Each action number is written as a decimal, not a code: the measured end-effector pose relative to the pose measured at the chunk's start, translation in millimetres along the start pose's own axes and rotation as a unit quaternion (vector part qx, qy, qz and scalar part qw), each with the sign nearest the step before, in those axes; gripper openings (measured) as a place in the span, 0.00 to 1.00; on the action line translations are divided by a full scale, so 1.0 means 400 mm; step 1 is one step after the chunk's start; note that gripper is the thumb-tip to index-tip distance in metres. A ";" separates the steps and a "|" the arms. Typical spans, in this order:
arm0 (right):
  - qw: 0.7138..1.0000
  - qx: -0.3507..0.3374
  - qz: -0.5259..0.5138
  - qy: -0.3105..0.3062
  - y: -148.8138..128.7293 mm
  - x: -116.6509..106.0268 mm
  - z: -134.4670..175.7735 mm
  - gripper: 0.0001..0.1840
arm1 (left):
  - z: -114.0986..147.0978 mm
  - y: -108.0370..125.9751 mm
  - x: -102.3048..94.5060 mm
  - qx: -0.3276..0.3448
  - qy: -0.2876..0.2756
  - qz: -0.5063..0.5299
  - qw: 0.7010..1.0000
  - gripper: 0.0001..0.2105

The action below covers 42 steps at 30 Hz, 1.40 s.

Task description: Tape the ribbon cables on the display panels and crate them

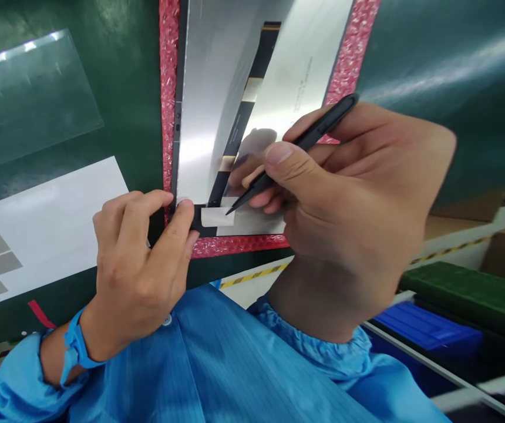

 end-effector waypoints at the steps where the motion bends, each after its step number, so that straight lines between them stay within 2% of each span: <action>1: 1.000 -0.005 -0.002 0.000 0.001 0.001 0.001 0.11 | 0.000 0.000 0.001 0.000 0.002 -0.002 1.000 0.14; 6: 1.000 -0.025 0.003 0.012 0.001 0.004 0.005 0.11 | 0.000 -0.001 0.001 -0.003 0.006 -0.006 1.000 0.14; 13: 1.000 -0.004 0.028 0.014 -0.010 0.006 0.010 0.09 | -0.003 0.006 -0.003 -0.023 -0.032 -0.003 0.999 0.15; 22: 0.999 0.008 0.034 0.020 -0.006 0.004 0.011 0.06 | -0.003 0.004 -0.004 -0.015 -0.018 -0.004 1.000 0.14; 29: 0.999 -0.006 0.031 0.013 -0.005 0.002 0.010 0.07 | -0.004 0.007 -0.006 -0.017 -0.016 -0.008 1.000 0.12; 42: 1.000 0.009 0.008 0.015 0.003 -0.002 0.012 0.10 | 0.001 0.003 -0.003 -0.011 -0.014 -0.011 1.000 0.11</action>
Point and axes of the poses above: each hand's wrist, its own z-axis away from the middle knuckle, its own x-axis out of the palm, y = z × x, the point moved 4 cm from there along -z, towards the middle knuckle, and after that the axes turned 9 degrees about -z, right-handed, at the moved point
